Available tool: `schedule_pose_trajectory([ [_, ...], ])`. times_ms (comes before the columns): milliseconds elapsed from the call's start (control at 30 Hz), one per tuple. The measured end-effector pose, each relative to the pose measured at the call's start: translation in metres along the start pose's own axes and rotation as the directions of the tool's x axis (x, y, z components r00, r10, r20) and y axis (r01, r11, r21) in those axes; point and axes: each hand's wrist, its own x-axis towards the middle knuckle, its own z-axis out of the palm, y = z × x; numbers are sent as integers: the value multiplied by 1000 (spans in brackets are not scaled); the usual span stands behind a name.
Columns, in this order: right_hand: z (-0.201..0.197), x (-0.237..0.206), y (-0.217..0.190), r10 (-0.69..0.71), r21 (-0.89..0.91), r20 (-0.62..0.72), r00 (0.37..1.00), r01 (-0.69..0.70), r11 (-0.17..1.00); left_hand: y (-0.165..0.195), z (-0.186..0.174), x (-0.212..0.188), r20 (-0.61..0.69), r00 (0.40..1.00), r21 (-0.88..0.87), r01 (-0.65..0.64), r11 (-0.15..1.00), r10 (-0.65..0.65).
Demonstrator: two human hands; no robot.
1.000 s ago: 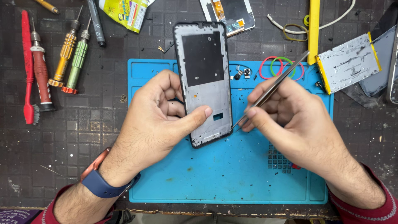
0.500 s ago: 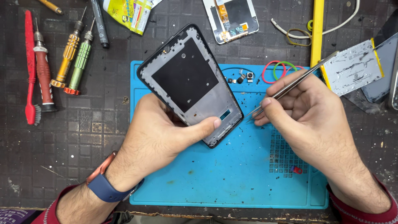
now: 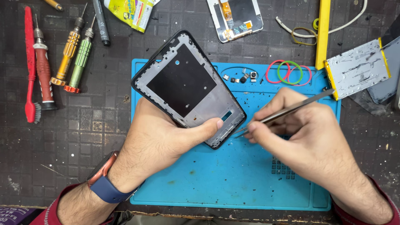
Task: The person cleans old adhesive residue from a phone frame using tweezers, then applies adhesive from a tube around the frame's edges and presses a replacement screen onto the phone body.
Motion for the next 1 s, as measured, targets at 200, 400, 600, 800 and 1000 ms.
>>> schedule_pose_trajectory([
  [200, 2, -7, 13, -94, 108, 124, 988, 80, 991, -2, 4, 1, -26, 999, 49, -31, 998, 32],
  [400, 14, -4, 10, -1, 201, 200, 980, -40, 979, -1, 4, 1, -36, 998, 53, -44, 998, 46],
  [600, 23, -4, 9, 27, 299, 191, 981, -84, 951, -3, 2, -1, -25, 1000, 45, -9, 999, 10],
  [800, 30, -6, 14, -23, 413, 153, 988, -43, 910, -3, 3, 0, -19, 999, 9, -31, 999, 31],
  [1000, 29, -6, 13, -30, 346, 169, 985, -31, 938, -4, 3, 0, -30, 999, 49, 13, 999, -12],
])
